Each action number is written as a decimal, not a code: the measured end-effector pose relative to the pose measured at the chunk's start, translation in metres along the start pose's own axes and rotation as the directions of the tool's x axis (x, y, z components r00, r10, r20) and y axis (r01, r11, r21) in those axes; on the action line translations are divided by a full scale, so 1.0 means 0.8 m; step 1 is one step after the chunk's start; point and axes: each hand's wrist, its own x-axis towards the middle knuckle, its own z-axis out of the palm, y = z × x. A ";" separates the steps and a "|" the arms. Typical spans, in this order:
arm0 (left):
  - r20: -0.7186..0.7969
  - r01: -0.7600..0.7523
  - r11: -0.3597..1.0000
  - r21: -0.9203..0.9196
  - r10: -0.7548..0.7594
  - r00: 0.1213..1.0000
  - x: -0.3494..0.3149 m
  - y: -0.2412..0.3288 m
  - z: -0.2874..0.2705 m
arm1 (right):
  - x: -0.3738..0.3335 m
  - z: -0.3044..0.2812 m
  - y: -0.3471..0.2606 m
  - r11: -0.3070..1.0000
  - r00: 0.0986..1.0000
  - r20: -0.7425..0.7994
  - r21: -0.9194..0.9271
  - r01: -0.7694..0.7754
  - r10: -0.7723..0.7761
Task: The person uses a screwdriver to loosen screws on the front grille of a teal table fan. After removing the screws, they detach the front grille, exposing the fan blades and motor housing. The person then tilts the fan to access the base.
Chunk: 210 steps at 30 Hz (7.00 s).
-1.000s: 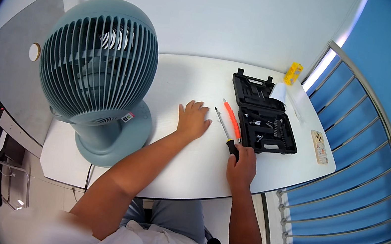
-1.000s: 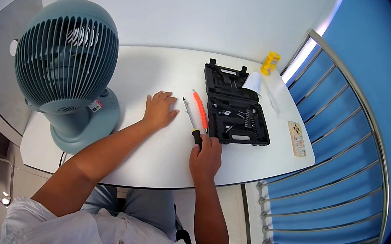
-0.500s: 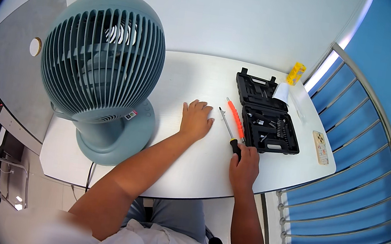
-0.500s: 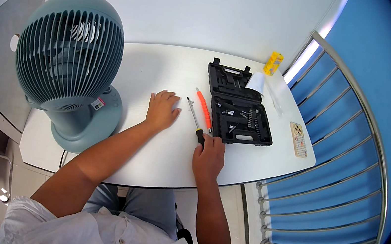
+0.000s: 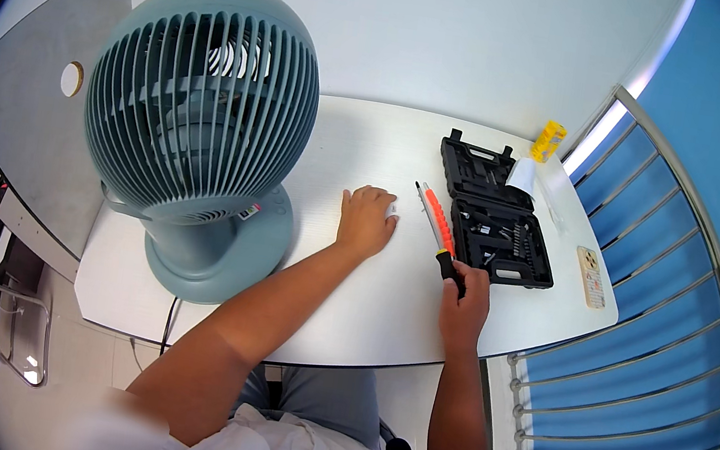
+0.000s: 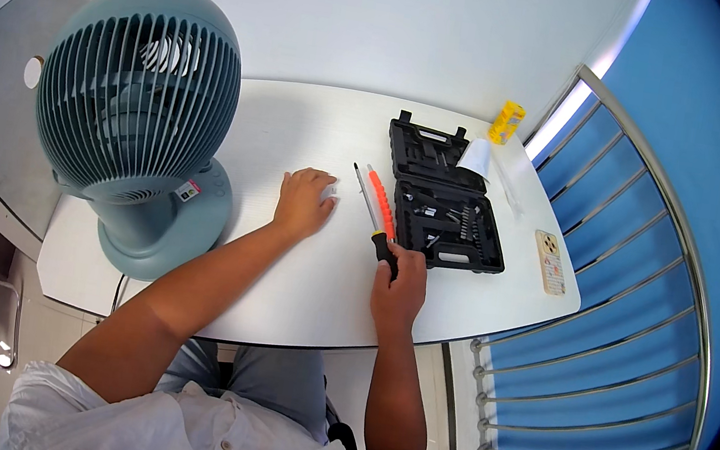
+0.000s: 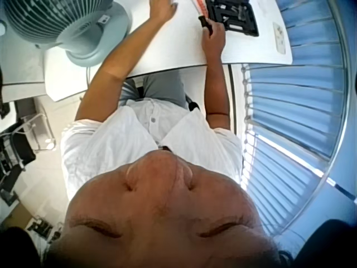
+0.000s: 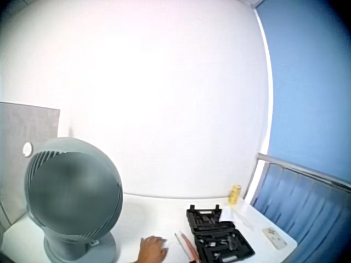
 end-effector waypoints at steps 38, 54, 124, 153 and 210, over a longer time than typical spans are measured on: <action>0.026 0.053 0.905 -0.423 -0.046 0.999 0.016 -0.028 0.009 | -0.008 0.005 0.010 0.972 0.997 0.074 0.232 -0.018 0.000; -0.062 -0.117 0.992 -0.049 0.114 0.992 -0.013 -0.013 -0.004 | -0.008 0.007 0.004 0.996 0.997 0.049 -0.046 0.070 -0.068; -0.259 0.134 0.906 -0.401 -0.252 0.932 -0.021 -0.029 -0.034 | 0.011 0.038 -0.016 0.935 0.938 0.271 -0.220 0.278 -0.215; -0.196 0.173 0.874 -0.454 -0.287 0.938 -0.020 -0.031 -0.032 | 0.028 0.043 -0.003 0.923 0.943 0.265 -0.272 0.273 -0.201; -0.177 0.197 0.871 -0.451 -0.304 0.936 -0.018 -0.035 -0.029 | 0.018 0.042 -0.027 0.811 0.908 0.292 -0.423 0.403 -0.299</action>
